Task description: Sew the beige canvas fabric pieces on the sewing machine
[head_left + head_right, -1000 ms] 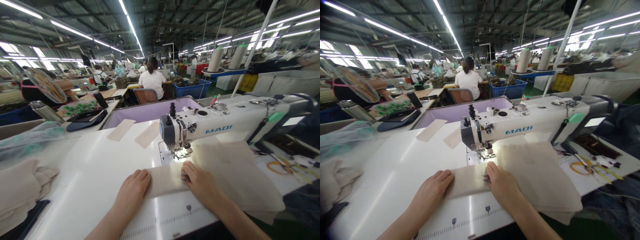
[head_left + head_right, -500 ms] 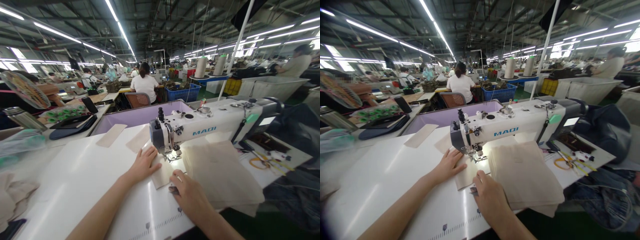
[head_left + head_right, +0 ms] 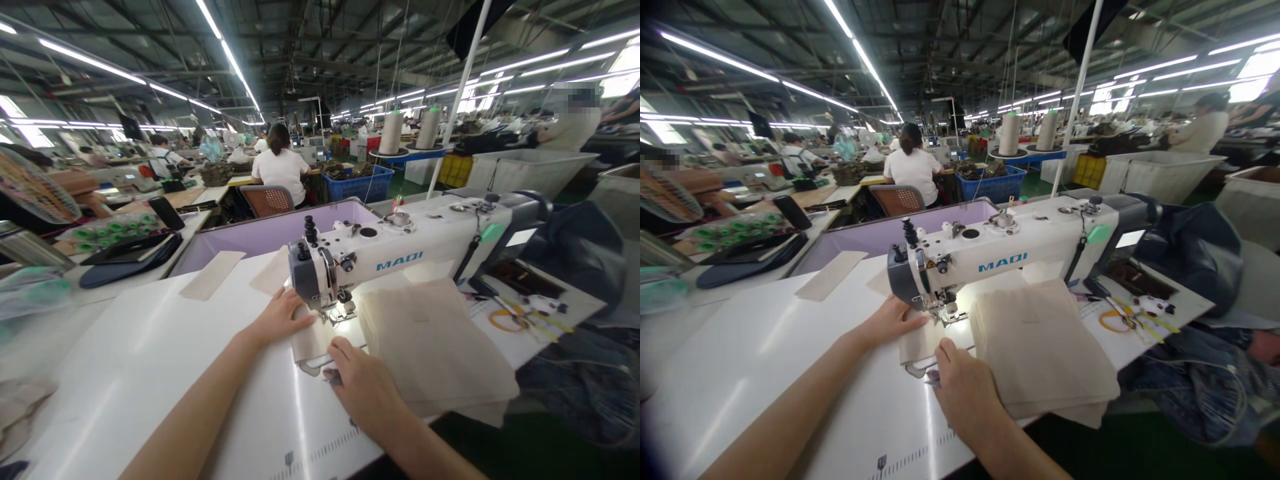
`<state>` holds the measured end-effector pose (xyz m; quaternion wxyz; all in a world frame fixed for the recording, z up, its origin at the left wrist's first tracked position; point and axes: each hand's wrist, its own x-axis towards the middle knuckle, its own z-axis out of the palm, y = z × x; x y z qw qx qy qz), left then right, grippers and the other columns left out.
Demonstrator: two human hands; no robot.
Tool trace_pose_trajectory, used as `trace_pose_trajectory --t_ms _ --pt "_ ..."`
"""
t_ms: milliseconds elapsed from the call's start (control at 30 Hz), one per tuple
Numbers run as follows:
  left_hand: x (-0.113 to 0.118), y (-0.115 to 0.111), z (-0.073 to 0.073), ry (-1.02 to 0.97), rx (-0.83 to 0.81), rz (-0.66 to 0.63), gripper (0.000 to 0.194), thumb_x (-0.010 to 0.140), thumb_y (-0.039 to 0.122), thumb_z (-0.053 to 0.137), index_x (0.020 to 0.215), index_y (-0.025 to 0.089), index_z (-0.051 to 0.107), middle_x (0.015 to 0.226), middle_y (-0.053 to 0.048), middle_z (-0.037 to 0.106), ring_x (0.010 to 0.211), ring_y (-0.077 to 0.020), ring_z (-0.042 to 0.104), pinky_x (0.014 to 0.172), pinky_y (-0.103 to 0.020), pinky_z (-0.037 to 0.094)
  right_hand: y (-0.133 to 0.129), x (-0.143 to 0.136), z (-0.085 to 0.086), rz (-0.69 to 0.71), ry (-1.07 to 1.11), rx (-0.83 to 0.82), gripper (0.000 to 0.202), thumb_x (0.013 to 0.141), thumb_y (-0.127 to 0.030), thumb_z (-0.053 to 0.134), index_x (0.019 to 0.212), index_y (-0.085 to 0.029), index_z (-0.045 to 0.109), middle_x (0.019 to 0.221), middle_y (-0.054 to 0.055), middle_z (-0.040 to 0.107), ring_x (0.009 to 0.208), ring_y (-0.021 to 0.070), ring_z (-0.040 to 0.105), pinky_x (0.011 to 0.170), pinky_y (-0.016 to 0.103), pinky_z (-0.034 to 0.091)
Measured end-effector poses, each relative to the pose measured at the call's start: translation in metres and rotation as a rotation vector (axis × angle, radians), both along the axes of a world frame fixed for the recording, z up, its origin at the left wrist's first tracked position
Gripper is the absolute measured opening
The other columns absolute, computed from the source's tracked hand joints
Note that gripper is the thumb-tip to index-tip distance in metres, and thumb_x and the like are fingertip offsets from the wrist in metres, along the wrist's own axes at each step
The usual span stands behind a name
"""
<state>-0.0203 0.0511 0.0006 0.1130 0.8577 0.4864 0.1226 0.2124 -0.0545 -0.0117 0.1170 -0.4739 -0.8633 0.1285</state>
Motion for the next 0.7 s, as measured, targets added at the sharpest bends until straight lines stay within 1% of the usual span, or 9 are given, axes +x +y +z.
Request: trace_pose_trajectory --t_ms 167,333,533,700 --pt "0.001 0.0005 -0.0005 -0.008 0.011 0.006 0.049 0.094 0.052 0.059 0.132 0.021 0.063 0.144 -0.013 0.059 0.134 -0.0357 0.05 0.118 -0.058 0.029 -0.001 0.0002 -0.0023 -0.007 -0.009 0.019 0.028 0.091 -0.015 0.059 0.119 -0.019 0.061 0.128 0.009 0.065 0.098 0.0232 0.07 0.077 0.032 0.058" --pt "0.0024 0.0008 -0.0008 -0.006 0.02 0.012 0.044 0.095 0.049 0.057 0.128 0.02 0.065 0.141 -0.013 0.061 0.132 -0.0366 0.052 0.116 -0.061 0.031 -0.0013 0.0 -0.0021 -0.014 0.016 0.014 0.025 0.092 -0.016 0.058 0.117 -0.019 0.061 0.127 0.009 0.065 0.098 0.024 0.07 0.076 0.034 0.058" --pt "0.0024 0.0023 -0.0021 -0.001 0.031 0.0 0.044 0.095 0.05 0.058 0.127 0.021 0.066 0.139 -0.012 0.062 0.13 -0.0355 0.054 0.117 -0.06 0.03 -0.0017 -0.0011 -0.0012 -0.026 0.031 -0.022 0.027 0.092 -0.016 0.06 0.119 -0.018 0.061 0.127 0.009 0.066 0.104 0.0246 0.068 0.082 0.033 0.058" --pt "0.0029 0.0049 -0.0041 -0.01 0.036 0.003 0.043 0.094 0.049 0.059 0.125 0.021 0.067 0.134 -0.013 0.065 0.126 -0.0359 0.057 0.114 -0.06 0.034 -0.0022 -0.0015 -0.0015 -0.02 0.039 -0.019 0.03 0.091 -0.014 0.06 0.121 -0.017 0.06 0.13 0.01 0.064 0.106 0.025 0.068 0.083 0.034 0.058"
